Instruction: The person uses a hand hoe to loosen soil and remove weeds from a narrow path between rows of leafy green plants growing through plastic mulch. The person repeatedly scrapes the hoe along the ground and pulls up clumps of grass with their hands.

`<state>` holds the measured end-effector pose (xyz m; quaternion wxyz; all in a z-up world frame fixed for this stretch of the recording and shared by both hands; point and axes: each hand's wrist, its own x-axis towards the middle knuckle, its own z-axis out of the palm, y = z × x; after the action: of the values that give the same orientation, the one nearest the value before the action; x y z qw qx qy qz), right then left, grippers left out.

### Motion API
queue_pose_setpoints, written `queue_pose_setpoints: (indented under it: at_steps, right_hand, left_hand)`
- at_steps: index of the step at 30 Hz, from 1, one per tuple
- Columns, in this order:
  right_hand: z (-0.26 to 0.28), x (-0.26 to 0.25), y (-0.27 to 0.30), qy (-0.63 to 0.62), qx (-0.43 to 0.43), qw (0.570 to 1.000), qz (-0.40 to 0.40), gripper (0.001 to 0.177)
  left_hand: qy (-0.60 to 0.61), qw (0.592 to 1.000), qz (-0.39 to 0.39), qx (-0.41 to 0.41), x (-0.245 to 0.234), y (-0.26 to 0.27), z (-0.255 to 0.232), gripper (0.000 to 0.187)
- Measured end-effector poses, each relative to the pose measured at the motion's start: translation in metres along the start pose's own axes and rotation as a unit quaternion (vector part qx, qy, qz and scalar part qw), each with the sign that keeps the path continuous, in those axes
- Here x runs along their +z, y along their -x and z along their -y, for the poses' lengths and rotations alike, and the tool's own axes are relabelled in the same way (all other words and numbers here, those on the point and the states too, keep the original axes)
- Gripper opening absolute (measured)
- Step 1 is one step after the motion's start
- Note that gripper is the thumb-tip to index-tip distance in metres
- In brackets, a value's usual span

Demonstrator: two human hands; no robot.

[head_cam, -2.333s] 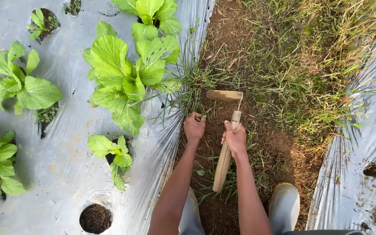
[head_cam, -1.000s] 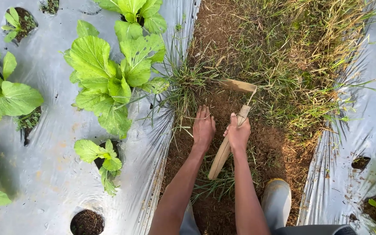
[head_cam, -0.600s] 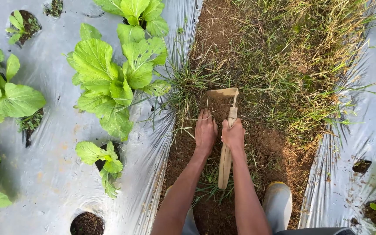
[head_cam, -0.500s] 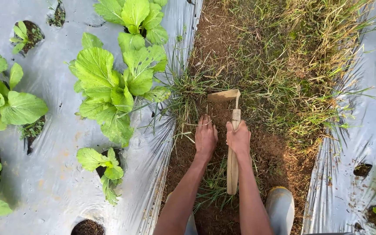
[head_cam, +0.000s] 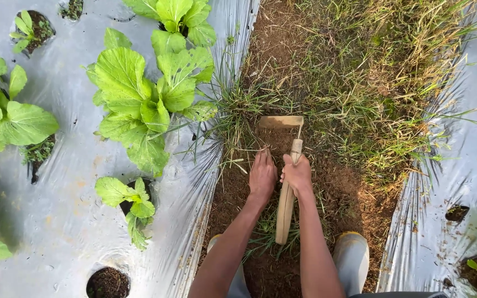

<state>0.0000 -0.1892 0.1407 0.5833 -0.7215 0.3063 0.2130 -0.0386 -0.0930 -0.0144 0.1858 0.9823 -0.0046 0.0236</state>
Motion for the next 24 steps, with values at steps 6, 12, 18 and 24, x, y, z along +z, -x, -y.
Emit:
queue_pose_setpoints:
  at_steps: [6, 12, 18, 24]
  right_hand:
    - [0.016, -0.008, 0.022, -0.023, 0.001, 1.000, 0.022, 0.023]
    - [-0.010, 0.013, -0.004, 0.011, -0.002, 0.997, 0.076, 0.025]
    - [0.007, 0.002, 0.024, 0.014, 0.007, 0.999, 0.046, 0.021]
    - [0.004, 0.013, 0.023, 0.079, 0.040, 0.992, 0.085, 0.024]
  left_hand:
    - [0.016, 1.000, 0.004, -0.022, -0.034, 0.009, -0.006, 0.042]
    - [0.011, 0.983, -0.049, -0.178, -0.053, 0.012, 0.015, 0.040]
    - [0.096, 0.951, -0.033, -0.292, -0.096, -0.007, 0.014, 0.061]
    - [0.136, 0.943, -0.191, -0.237, -0.096, -0.007, 0.012, 0.042]
